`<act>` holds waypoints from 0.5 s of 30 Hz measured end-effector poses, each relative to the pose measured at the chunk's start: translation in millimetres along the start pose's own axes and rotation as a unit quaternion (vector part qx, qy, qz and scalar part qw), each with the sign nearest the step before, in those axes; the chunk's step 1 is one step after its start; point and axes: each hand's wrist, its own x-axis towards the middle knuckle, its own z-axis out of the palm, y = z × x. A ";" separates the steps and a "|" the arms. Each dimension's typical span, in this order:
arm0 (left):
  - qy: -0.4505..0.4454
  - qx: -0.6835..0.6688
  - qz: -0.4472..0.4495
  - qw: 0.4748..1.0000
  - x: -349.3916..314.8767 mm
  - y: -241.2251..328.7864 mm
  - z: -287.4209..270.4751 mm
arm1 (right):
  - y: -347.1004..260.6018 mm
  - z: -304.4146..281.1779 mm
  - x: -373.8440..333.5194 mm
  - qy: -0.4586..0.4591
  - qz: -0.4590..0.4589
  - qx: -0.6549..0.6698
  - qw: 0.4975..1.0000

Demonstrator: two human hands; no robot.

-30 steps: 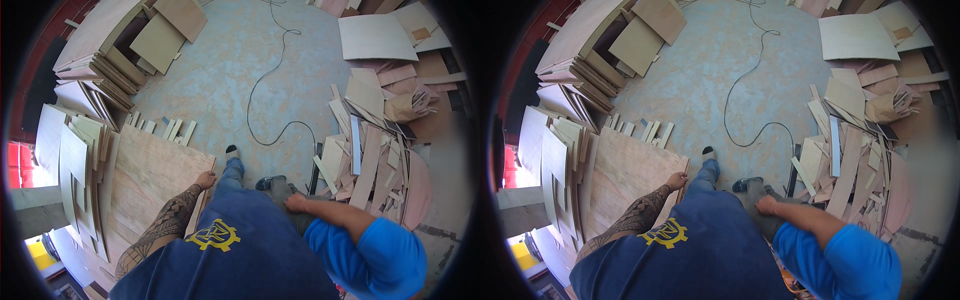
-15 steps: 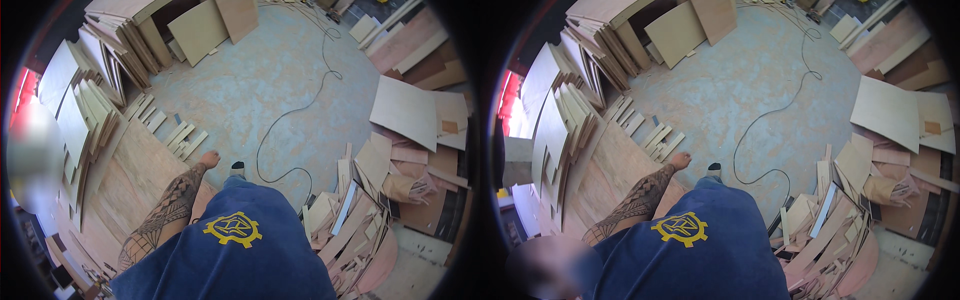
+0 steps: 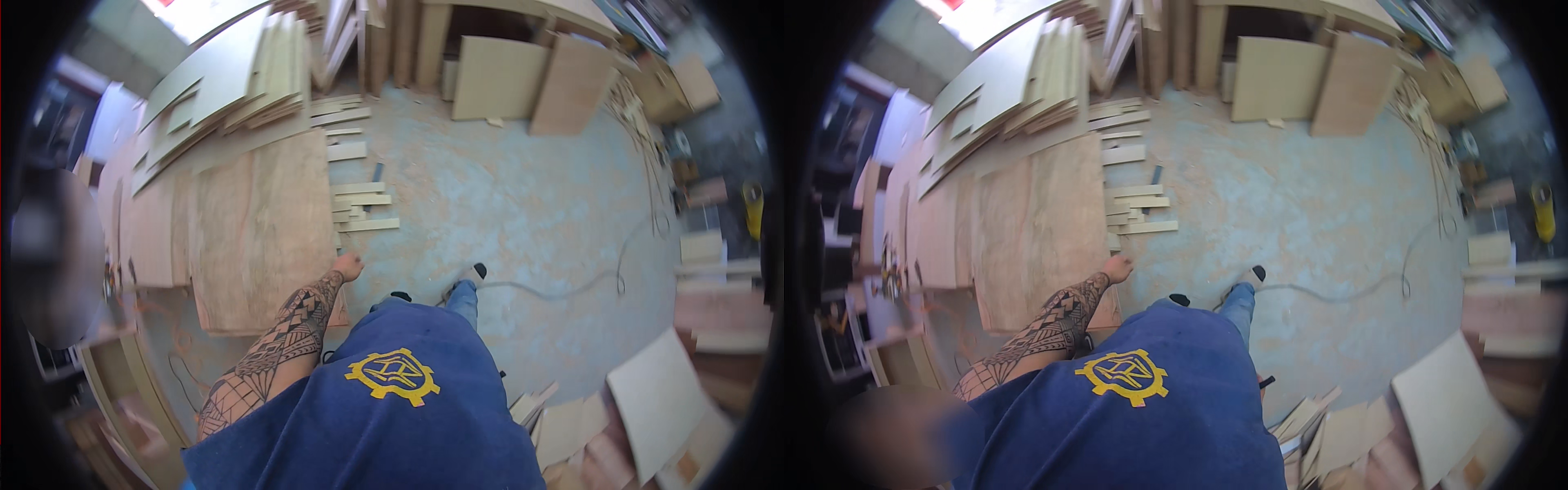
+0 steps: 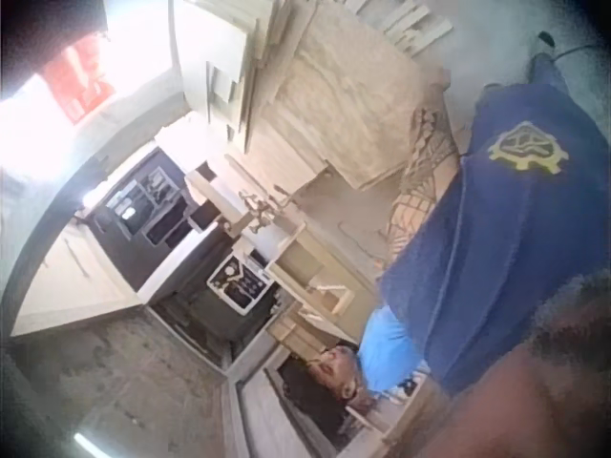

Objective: Measuring plywood sheets with a tape measure and securing them with a nail gun.

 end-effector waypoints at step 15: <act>0.118 -0.310 -0.166 0.929 -111.1 174.6 79.8 | -138.7 -344.8 374.5 -0.033 0.014 0.135 0.990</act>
